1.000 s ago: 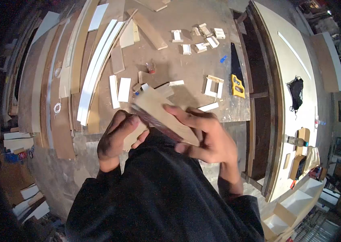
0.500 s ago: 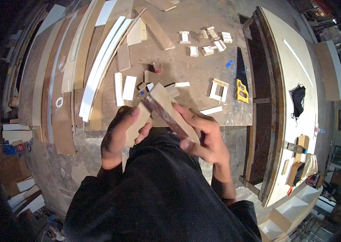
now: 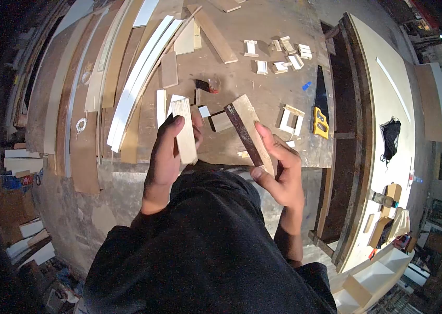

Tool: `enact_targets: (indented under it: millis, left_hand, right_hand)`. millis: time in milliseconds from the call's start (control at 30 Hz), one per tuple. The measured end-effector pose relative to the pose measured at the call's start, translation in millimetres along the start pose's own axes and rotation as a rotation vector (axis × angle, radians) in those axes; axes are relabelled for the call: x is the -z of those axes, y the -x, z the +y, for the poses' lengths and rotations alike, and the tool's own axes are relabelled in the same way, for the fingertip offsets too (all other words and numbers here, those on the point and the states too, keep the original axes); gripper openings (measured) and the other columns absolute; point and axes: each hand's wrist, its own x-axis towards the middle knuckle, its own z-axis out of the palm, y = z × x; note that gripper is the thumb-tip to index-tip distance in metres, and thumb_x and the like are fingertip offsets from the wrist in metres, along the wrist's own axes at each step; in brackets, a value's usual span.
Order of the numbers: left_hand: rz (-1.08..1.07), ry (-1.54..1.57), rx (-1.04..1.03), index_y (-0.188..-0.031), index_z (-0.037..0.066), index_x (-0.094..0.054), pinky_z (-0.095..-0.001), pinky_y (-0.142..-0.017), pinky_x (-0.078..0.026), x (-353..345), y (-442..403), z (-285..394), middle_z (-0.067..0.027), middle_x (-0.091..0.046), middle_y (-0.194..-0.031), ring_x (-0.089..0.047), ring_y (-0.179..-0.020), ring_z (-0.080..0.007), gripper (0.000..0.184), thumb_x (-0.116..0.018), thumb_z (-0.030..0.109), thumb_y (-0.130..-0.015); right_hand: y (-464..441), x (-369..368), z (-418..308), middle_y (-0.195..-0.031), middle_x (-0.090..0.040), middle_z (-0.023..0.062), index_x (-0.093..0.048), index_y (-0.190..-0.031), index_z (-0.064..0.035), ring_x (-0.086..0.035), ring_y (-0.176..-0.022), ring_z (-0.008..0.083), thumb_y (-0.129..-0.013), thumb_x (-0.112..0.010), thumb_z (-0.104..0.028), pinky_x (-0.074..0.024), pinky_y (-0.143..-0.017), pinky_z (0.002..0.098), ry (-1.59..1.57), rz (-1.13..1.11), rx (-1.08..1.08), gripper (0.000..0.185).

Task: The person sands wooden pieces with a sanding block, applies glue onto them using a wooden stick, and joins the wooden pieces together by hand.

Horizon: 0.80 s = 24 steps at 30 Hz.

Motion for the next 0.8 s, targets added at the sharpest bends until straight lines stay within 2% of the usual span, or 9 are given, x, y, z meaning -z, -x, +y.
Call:
enact_targets:
  millis: [133, 167, 267, 300, 467, 600, 667, 700, 800]
  left_hand:
    - [-0.040, -0.081, 0.124, -0.108, 0.010, -0.061, -0.0197, -0.056, -0.032, 5, -3, 17, 0.0024, -0.051, -0.076, -0.043, -0.063, -0.0036, 0.031, -0.045, 0.036, -0.102]
    - [-0.024, 0.002, 0.127, -0.111, 0.005, -0.064, -0.0204, -0.056, -0.039, 6, -3, 21, -0.0011, -0.060, -0.083, -0.052, -0.067, -0.0043, 0.025, -0.055, 0.026, -0.100]
    - [0.010, 0.003, 0.000, -0.114, -0.001, -0.065, -0.0235, -0.061, -0.050, 2, -8, 13, -0.0076, -0.068, -0.094, -0.062, -0.076, -0.0091, 0.025, -0.064, 0.016, -0.096]
    - [0.039, 0.061, 0.029, -0.113, -0.005, -0.066, -0.0294, -0.072, -0.060, -2, -8, 19, -0.0136, -0.070, -0.103, -0.069, -0.088, -0.0159, 0.025, -0.068, 0.005, -0.091]
    - [0.124, 0.016, -0.134, -0.111, -0.009, -0.066, -0.0345, -0.081, -0.062, -14, -4, 18, -0.0161, -0.070, -0.103, -0.070, -0.092, -0.0213, 0.025, -0.070, 0.002, -0.089]
    - [0.126, -0.033, -0.154, -0.111, -0.010, -0.066, -0.0364, -0.082, -0.062, -29, 3, 21, -0.0185, -0.069, -0.104, -0.069, -0.093, -0.0220, 0.025, -0.068, 0.006, -0.091]
    - [0.075, -0.013, -0.209, -0.111, -0.010, -0.066, -0.0382, -0.082, -0.063, -27, 6, 16, -0.0190, -0.069, -0.104, -0.069, -0.095, -0.0240, 0.025, -0.067, 0.007, -0.092]
    - [0.068, -0.071, -0.239, -0.110, -0.010, -0.065, -0.0407, -0.083, -0.063, -25, 7, 17, -0.0191, -0.069, -0.104, -0.069, -0.096, -0.0258, 0.024, -0.066, 0.007, -0.093]
    - [0.088, 0.010, -0.238, -0.112, -0.009, -0.065, -0.0347, -0.083, -0.062, -27, 14, 21, -0.0203, -0.069, -0.105, -0.069, -0.095, -0.0215, 0.022, -0.065, -0.001, -0.092]
  right_hand:
    - [2, 1, 1, -0.142, -0.053, 0.0218, -0.053, -0.138, 0.0006, -0.051, -0.131, 0.0315, -0.070, -0.074, -0.008, -0.0354, -0.110, 0.0402, -0.002, 0.037, 0.008, 0.071]
    - [2, 1, 0, -0.143, -0.052, 0.0222, -0.053, -0.138, 0.0008, -0.051, -0.131, 0.0319, -0.070, -0.074, -0.008, -0.0355, -0.110, 0.0404, 0.011, 0.044, -0.003, 0.072]
    - [0, -11, -2, -0.143, -0.051, 0.0249, -0.051, -0.139, 0.0031, -0.050, -0.132, 0.0323, -0.072, -0.078, -0.015, -0.0360, -0.110, 0.0391, 0.077, 0.189, 0.022, 0.074]
    - [-4, -22, -5, -0.131, -0.058, 0.0225, -0.048, -0.141, 0.0042, -0.057, -0.119, 0.0293, -0.075, -0.079, -0.015, -0.0413, -0.102, 0.0363, 0.092, 0.271, 0.044, 0.075]
    - [-16, -40, -12, -0.108, -0.059, 0.0168, -0.045, -0.144, 0.0023, -0.057, -0.095, 0.0257, -0.070, -0.082, -0.004, -0.0458, -0.087, 0.0342, 0.412, 0.338, 0.270, 0.083]
    - [-21, -43, -2, -0.108, -0.057, 0.0185, -0.050, -0.144, -0.0121, -0.059, -0.093, 0.0293, -0.065, -0.086, -0.005, -0.0485, -0.080, 0.0366, 0.562, 0.305, 0.278, 0.087]
    - [-28, -32, -1, -0.107, -0.057, 0.0195, -0.052, -0.143, -0.0127, -0.059, -0.091, 0.0311, -0.066, -0.086, -0.008, -0.0486, -0.079, 0.0369, 0.685, 0.371, 0.264, 0.084]
    - [-31, -29, -6, -0.104, -0.057, 0.0198, -0.053, -0.141, -0.0104, -0.058, -0.090, 0.0317, -0.067, -0.085, -0.010, -0.0485, -0.077, 0.0374, 0.821, 0.400, 0.058, 0.081]
    - [-39, -12, 7, -0.100, -0.058, 0.0167, -0.051, -0.139, 0.0015, -0.058, -0.090, 0.0266, -0.071, -0.081, -0.011, -0.0471, -0.081, 0.0369, 0.559, 0.450, 0.140, 0.076]
